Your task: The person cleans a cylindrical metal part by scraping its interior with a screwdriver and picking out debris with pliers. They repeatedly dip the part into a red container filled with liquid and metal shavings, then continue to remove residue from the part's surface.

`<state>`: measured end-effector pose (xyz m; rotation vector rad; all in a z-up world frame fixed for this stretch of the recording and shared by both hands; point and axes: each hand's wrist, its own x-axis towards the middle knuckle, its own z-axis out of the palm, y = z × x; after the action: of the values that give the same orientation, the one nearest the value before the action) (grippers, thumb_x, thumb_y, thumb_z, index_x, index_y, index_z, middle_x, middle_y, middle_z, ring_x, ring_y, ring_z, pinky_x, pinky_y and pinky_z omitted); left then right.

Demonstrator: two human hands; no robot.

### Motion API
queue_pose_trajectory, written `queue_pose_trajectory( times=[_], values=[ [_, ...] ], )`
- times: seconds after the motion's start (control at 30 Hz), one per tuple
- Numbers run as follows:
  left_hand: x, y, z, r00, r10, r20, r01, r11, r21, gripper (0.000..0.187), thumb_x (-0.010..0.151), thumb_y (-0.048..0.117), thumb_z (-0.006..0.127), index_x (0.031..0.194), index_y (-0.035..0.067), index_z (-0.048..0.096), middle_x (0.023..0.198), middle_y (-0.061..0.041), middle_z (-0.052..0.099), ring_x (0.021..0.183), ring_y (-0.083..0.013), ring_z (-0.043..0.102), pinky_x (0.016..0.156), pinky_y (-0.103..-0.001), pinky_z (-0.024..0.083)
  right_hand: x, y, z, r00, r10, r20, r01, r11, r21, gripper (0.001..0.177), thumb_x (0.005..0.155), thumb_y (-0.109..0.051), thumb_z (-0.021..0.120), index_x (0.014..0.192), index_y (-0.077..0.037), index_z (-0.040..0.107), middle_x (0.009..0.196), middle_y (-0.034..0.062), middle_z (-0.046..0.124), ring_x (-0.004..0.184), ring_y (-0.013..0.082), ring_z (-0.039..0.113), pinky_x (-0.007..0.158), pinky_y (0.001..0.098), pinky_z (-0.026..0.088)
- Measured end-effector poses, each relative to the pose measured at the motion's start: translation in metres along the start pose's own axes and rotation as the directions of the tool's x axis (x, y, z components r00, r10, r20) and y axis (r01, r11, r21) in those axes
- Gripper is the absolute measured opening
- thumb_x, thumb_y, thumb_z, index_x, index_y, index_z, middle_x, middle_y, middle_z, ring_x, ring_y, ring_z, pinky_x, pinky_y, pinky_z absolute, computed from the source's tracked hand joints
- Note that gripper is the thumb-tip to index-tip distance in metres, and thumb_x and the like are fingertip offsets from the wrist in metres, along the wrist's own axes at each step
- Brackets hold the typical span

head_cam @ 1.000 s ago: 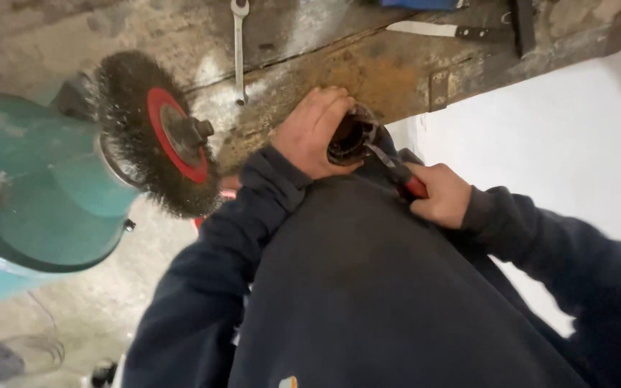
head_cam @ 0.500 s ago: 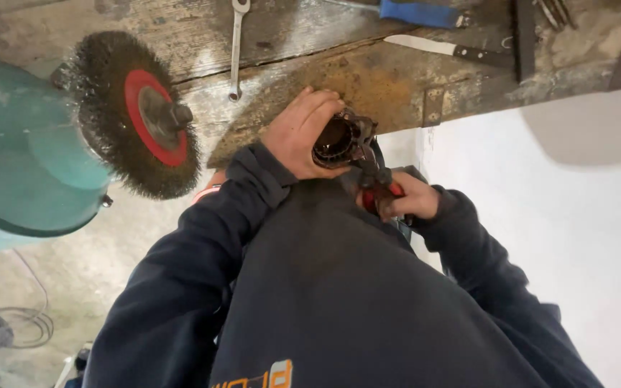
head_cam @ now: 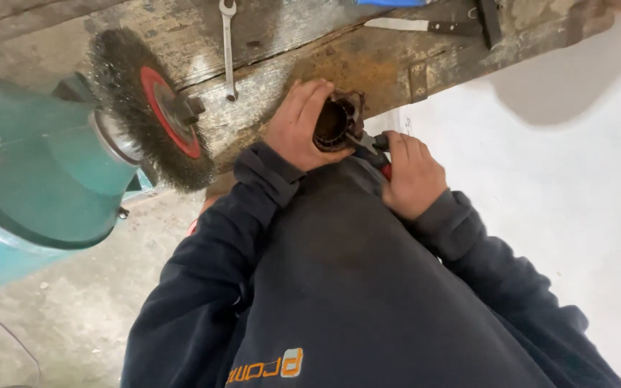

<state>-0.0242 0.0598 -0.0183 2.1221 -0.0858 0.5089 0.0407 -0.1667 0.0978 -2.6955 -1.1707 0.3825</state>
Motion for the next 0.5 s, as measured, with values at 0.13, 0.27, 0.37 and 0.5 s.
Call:
queue_pose_trajectory(
  times=[0.13, 0.27, 0.37, 0.5],
  values=[
    [0.003, 0.003, -0.003, 0.999, -0.037, -0.031, 0.037, 0.999, 0.010, 0.103, 0.072, 0.045, 0.100, 0.147, -0.001, 0.046, 0.143, -0.022, 0.053, 0.135, -0.0404, 0.054, 0.122, -0.054, 0.039, 0.006, 0.020, 0.005, 0.998, 0.023, 0.056, -0.027, 0.996, 0.080, 0.057, 0.080, -0.004, 0.066, 0.135, 0.003, 0.056, 0.117, 0.0212, 0.066, 0.106, 0.0399, 0.064, 0.088, 0.0459, 0.053],
    [0.002, 0.004, -0.003, 0.997, -0.064, -0.053, 0.065, 0.998, 0.007, 0.103, 0.072, 0.044, 0.100, 0.147, 0.000, 0.046, 0.145, -0.021, 0.053, 0.137, -0.0381, 0.055, 0.123, -0.051, 0.041, 0.018, 0.048, 0.021, 0.929, 0.076, 0.362, -0.229, 0.887, 0.400, 0.062, 0.073, -0.008, 0.065, 0.134, -0.001, 0.061, 0.103, 0.0187, 0.069, 0.089, 0.0325, 0.067, 0.083, 0.0390, 0.054],
    [0.001, 0.002, -0.001, 0.997, -0.073, -0.035, 0.073, 0.997, 0.006, 0.103, 0.073, 0.043, 0.100, 0.148, -0.001, 0.046, 0.146, -0.022, 0.053, 0.138, -0.0388, 0.054, 0.122, -0.049, 0.041, 0.021, 0.063, 0.039, 0.810, -0.137, 0.570, -0.443, 0.493, 0.749, 0.062, 0.070, -0.009, 0.064, 0.131, 0.001, 0.061, 0.103, 0.0161, 0.068, 0.092, 0.0252, 0.066, 0.085, 0.0334, 0.053],
    [0.007, 0.008, -0.006, 0.992, -0.126, -0.001, 0.126, 0.992, -0.013, 0.100, 0.070, 0.040, 0.100, 0.145, -0.002, 0.048, 0.144, -0.024, 0.054, 0.137, -0.0417, 0.052, 0.120, -0.048, 0.041, 0.027, 0.069, 0.044, 0.726, -0.418, 0.546, -0.610, -0.025, 0.792, 0.069, 0.061, -0.009, 0.064, 0.129, 0.003, 0.059, 0.108, 0.0139, 0.068, 0.097, 0.0225, 0.065, 0.075, 0.0319, 0.051]
  ],
)
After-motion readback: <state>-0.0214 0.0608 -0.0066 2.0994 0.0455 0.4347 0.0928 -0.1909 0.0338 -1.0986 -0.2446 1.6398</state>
